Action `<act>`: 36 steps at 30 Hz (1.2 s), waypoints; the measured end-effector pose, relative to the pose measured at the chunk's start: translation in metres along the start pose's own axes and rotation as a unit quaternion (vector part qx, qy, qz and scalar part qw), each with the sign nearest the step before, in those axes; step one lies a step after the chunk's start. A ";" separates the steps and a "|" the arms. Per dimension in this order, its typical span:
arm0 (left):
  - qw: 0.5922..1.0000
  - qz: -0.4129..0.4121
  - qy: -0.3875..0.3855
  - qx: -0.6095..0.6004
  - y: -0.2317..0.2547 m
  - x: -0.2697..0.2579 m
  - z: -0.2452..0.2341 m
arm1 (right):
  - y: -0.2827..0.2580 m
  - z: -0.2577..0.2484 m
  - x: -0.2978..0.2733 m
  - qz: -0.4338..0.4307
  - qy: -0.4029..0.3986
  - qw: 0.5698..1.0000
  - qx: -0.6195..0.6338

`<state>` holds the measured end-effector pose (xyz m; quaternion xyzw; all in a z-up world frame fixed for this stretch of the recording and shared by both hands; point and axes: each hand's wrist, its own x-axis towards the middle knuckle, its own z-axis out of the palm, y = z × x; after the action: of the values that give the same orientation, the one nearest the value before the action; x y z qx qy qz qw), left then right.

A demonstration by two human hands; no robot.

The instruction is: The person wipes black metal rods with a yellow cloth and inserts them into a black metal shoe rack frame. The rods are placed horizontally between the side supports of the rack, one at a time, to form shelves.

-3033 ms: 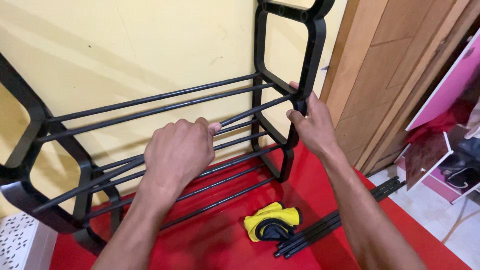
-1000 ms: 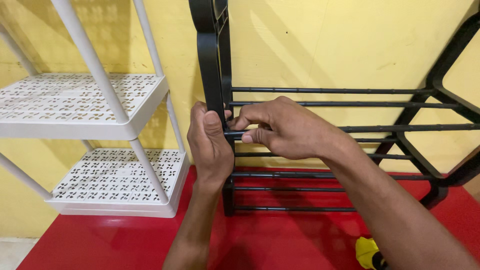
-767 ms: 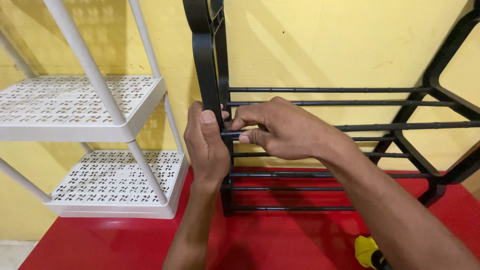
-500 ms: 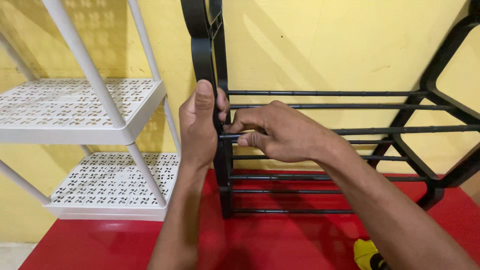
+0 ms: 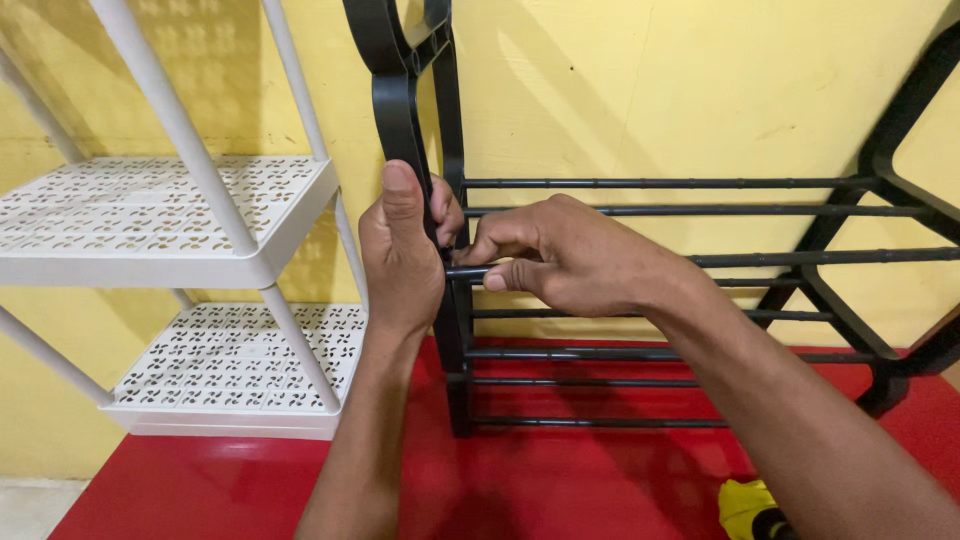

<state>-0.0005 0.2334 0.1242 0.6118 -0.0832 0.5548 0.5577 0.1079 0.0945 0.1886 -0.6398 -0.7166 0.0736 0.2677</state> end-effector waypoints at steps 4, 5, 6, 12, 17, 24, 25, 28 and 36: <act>1.000 -0.013 0.007 0.011 0.000 -0.001 0.000 | 0.005 -0.003 0.001 -0.024 -0.013 0.999 0.036; 1.000 -0.005 0.008 0.014 0.000 -0.001 -0.001 | 0.006 -0.004 0.002 -0.023 -0.019 0.998 0.050; 1.000 0.003 0.009 0.017 0.000 -0.001 0.000 | 0.006 -0.005 0.003 -0.018 -0.022 0.999 0.044; 0.999 0.020 0.014 0.041 -0.001 0.000 0.000 | 0.005 -0.014 0.010 0.025 -0.030 0.999 0.005; 0.999 0.018 0.016 0.039 -0.001 0.000 0.000 | 0.006 -0.015 0.015 0.000 -0.026 1.000 -0.008; 0.999 0.020 0.012 0.036 0.000 0.000 -0.001 | 0.012 -0.009 0.015 -0.003 -0.044 0.999 0.014; 0.999 0.023 0.011 0.042 0.000 0.000 -0.001 | 0.012 -0.009 0.016 0.022 -0.049 0.999 0.007; 1.000 0.009 0.007 0.014 -0.001 0.001 -0.001 | 0.010 -0.010 0.016 0.012 -0.052 0.999 0.002; 1.000 0.010 0.000 0.003 -0.003 0.001 -0.003 | 0.003 -0.015 0.019 0.077 -0.082 0.993 0.043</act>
<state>0.0006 0.2379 0.1225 0.6123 -0.0873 0.5606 0.5506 0.1172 0.1097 0.2055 -0.6731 -0.6807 0.1771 0.2284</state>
